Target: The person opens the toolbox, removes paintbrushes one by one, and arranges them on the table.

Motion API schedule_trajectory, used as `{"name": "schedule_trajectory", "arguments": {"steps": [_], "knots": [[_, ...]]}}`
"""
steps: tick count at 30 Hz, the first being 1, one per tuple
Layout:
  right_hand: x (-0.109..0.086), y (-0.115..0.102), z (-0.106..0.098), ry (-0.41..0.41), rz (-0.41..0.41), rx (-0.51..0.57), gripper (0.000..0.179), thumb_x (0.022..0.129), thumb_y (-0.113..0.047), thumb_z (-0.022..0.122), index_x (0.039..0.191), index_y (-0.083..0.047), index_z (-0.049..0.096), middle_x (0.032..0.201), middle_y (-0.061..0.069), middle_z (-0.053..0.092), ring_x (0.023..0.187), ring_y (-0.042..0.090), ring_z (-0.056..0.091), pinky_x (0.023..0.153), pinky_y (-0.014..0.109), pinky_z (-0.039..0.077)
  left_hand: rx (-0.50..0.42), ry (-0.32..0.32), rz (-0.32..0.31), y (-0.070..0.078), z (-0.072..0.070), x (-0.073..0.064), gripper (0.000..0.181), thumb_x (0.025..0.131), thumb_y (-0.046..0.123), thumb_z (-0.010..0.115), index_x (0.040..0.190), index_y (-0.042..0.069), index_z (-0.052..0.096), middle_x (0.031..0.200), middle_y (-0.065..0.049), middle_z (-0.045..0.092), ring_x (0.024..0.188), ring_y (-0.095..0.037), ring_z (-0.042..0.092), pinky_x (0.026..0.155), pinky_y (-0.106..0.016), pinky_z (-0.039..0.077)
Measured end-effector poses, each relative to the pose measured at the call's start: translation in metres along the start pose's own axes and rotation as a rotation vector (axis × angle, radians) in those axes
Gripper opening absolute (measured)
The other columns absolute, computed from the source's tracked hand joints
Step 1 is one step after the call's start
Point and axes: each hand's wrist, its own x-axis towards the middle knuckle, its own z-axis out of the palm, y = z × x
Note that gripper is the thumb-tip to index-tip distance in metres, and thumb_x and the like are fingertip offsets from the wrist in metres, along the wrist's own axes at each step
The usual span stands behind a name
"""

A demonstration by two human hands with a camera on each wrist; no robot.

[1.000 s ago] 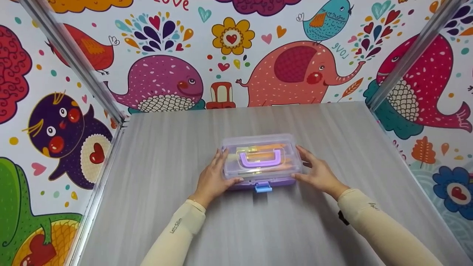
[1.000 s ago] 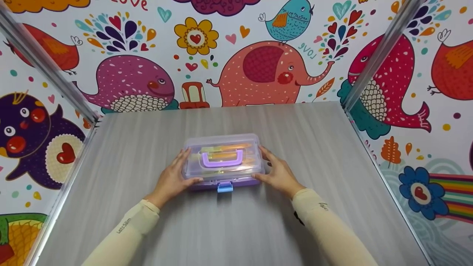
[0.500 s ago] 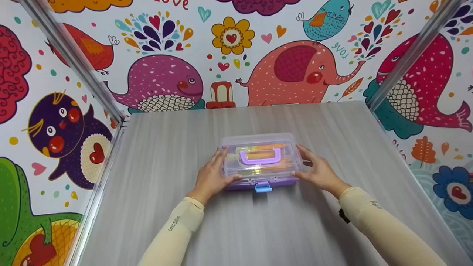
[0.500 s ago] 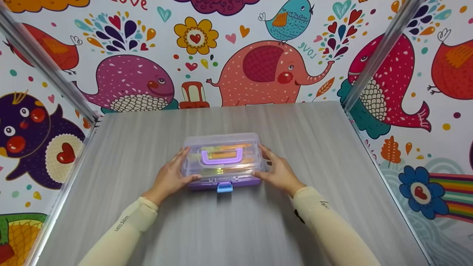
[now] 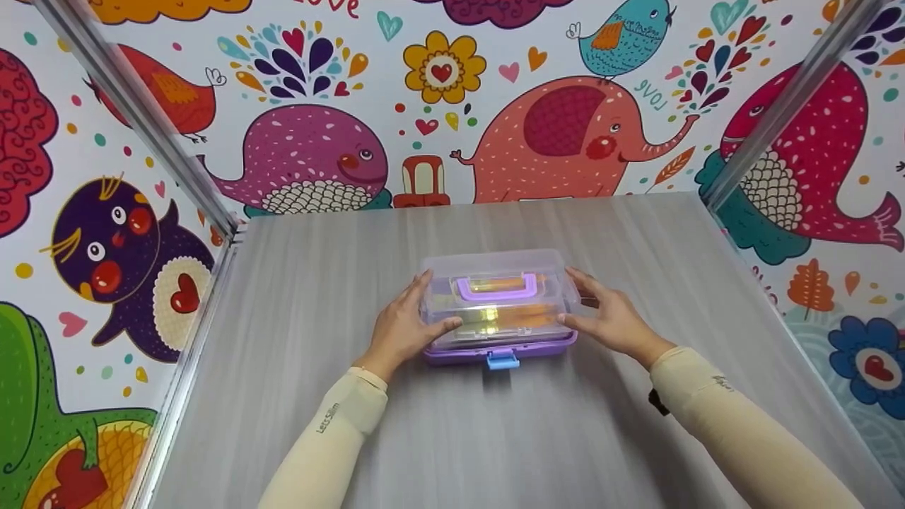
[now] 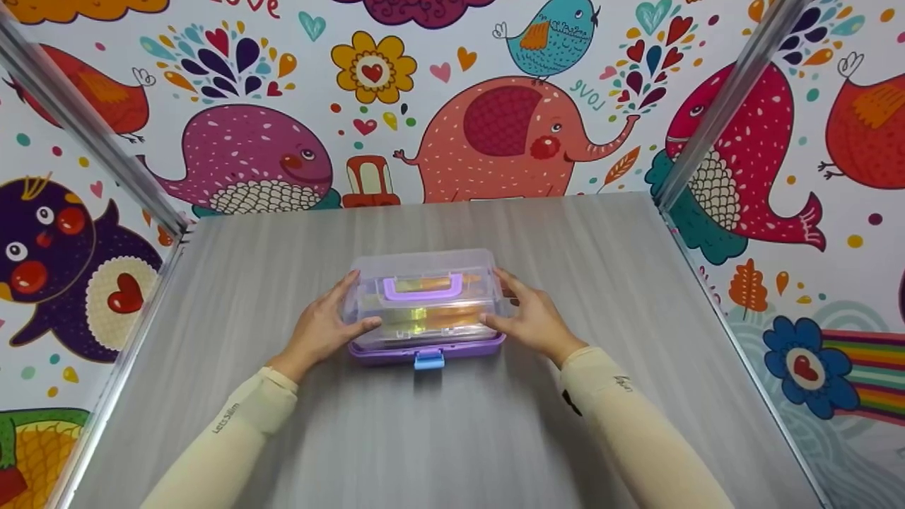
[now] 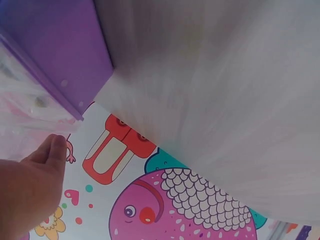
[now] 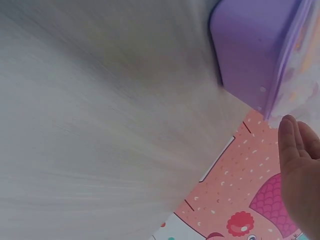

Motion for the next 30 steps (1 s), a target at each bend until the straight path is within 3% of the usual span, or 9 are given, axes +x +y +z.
{"name": "schedule_trajectory", "arguments": {"steps": [7,17,21,30], "knots": [[0.006,-0.006,-0.005,0.018,-0.016,-0.018,0.088,0.082,-0.050,0.078,0.155,-0.020,0.038,0.140,0.013,0.056,0.118,0.031,0.060,0.102,0.050,0.046,-0.075,0.029,-0.060,0.004,-0.004,0.007,0.115,0.070,0.075,0.071,0.160,0.019,0.025,0.153,-0.013,0.042,0.136,-0.035,0.043,0.111,-0.050,0.035],[0.013,-0.012,-0.010,-0.003,0.043,-0.015,0.088,0.083,-0.054,0.075,0.156,-0.026,0.035,0.142,0.013,0.055,0.119,0.032,0.057,0.102,0.054,0.045,-0.176,0.035,-0.164,0.012,-0.009,0.012,0.115,0.069,0.074,0.074,0.157,0.016,0.030,0.152,-0.008,0.045,0.139,-0.027,0.041,0.113,-0.047,0.033],[0.014,-0.012,-0.012,-0.012,0.051,-0.004,0.085,0.085,-0.054,0.073,0.156,-0.028,0.035,0.144,0.012,0.052,0.122,0.033,0.055,0.104,0.054,0.043,-0.181,0.031,-0.173,0.012,-0.010,0.015,0.115,0.068,0.076,0.072,0.157,0.016,0.031,0.152,-0.010,0.044,0.139,-0.028,0.040,0.113,-0.048,0.033],[0.015,-0.007,-0.006,-0.011,-0.026,0.097,0.074,0.093,-0.044,0.068,0.157,-0.028,0.034,0.159,0.010,0.033,0.130,0.036,0.050,0.105,0.057,0.040,-0.190,0.035,-0.165,0.011,-0.010,0.017,0.117,0.067,0.078,0.071,0.157,0.015,0.031,0.152,-0.011,0.045,0.138,-0.028,0.042,0.113,-0.046,0.034]]}}
